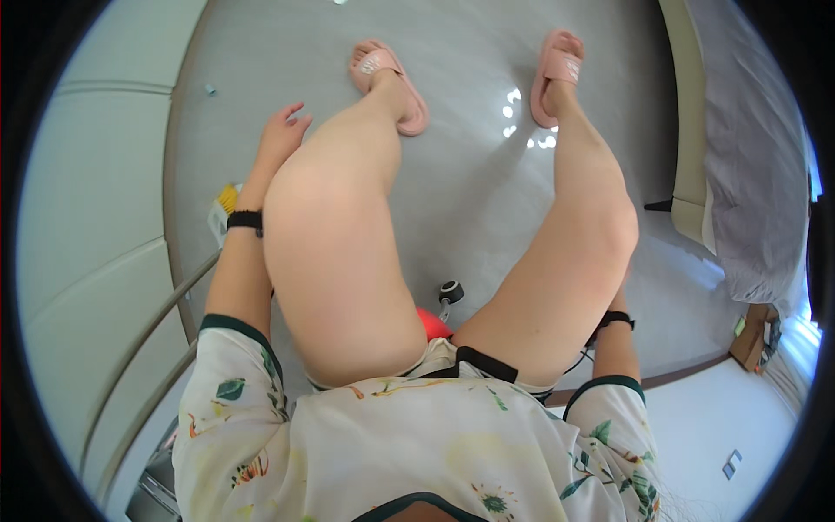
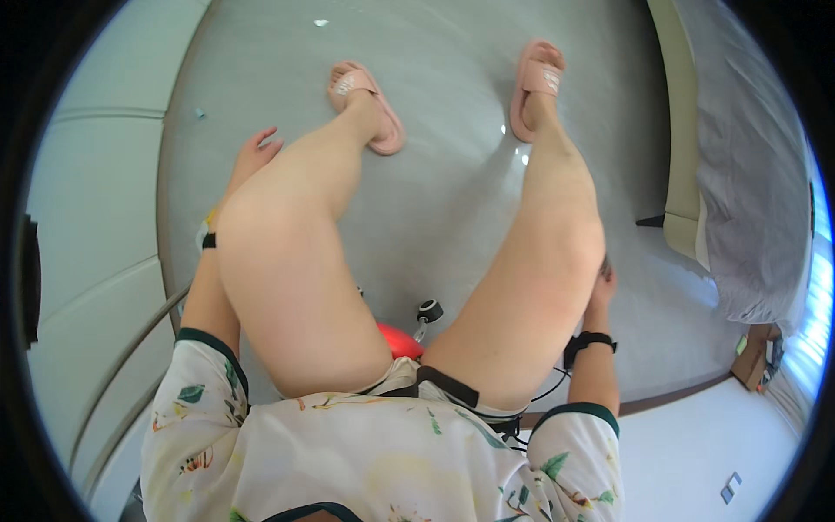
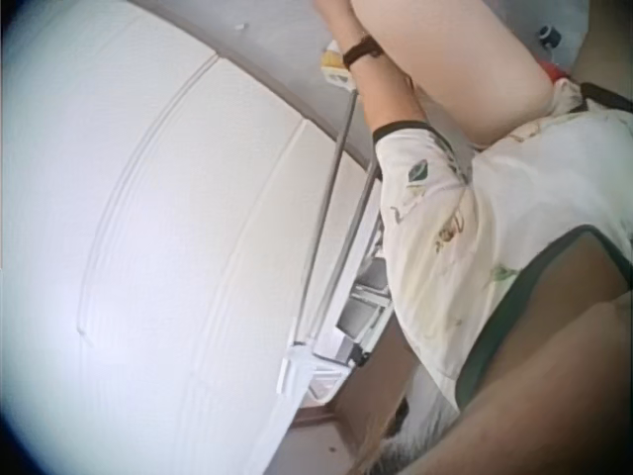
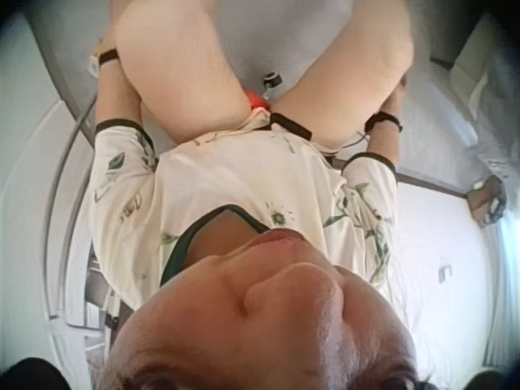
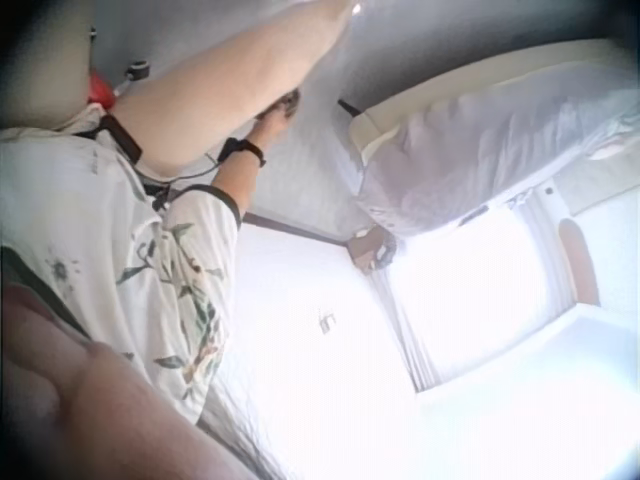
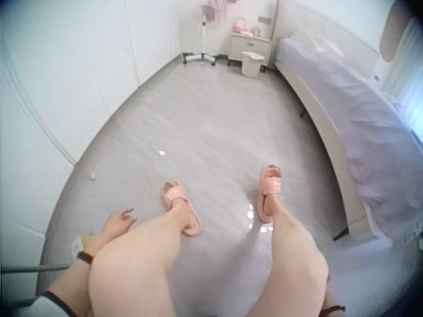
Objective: Cleaning the bedroom floor using a broom, dustpan, and a hand-held cloth while seated on a stool.
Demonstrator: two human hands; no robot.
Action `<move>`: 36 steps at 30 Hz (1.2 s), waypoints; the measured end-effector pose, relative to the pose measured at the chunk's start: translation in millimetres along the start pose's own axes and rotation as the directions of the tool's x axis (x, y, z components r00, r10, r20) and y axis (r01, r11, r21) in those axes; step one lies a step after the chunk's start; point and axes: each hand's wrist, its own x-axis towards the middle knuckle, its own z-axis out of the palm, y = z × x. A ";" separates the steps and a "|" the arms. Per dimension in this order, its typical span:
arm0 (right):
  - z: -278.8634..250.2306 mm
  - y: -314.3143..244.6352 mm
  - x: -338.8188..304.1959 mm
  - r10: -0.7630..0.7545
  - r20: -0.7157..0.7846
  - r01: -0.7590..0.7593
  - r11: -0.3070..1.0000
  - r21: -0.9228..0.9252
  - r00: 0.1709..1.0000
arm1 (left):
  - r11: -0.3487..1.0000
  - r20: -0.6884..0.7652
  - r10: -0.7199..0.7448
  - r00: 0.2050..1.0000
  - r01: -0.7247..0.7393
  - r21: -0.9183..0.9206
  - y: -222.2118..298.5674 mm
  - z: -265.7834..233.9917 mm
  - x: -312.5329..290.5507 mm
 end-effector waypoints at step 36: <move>322.2 -416.6 -229.7 -0.368 0.928 0.795 0.580 0.180 0.059 | 0.962 -0.915 0.045 0.400 0.229 0.147 -44.0 -179.8 -421.7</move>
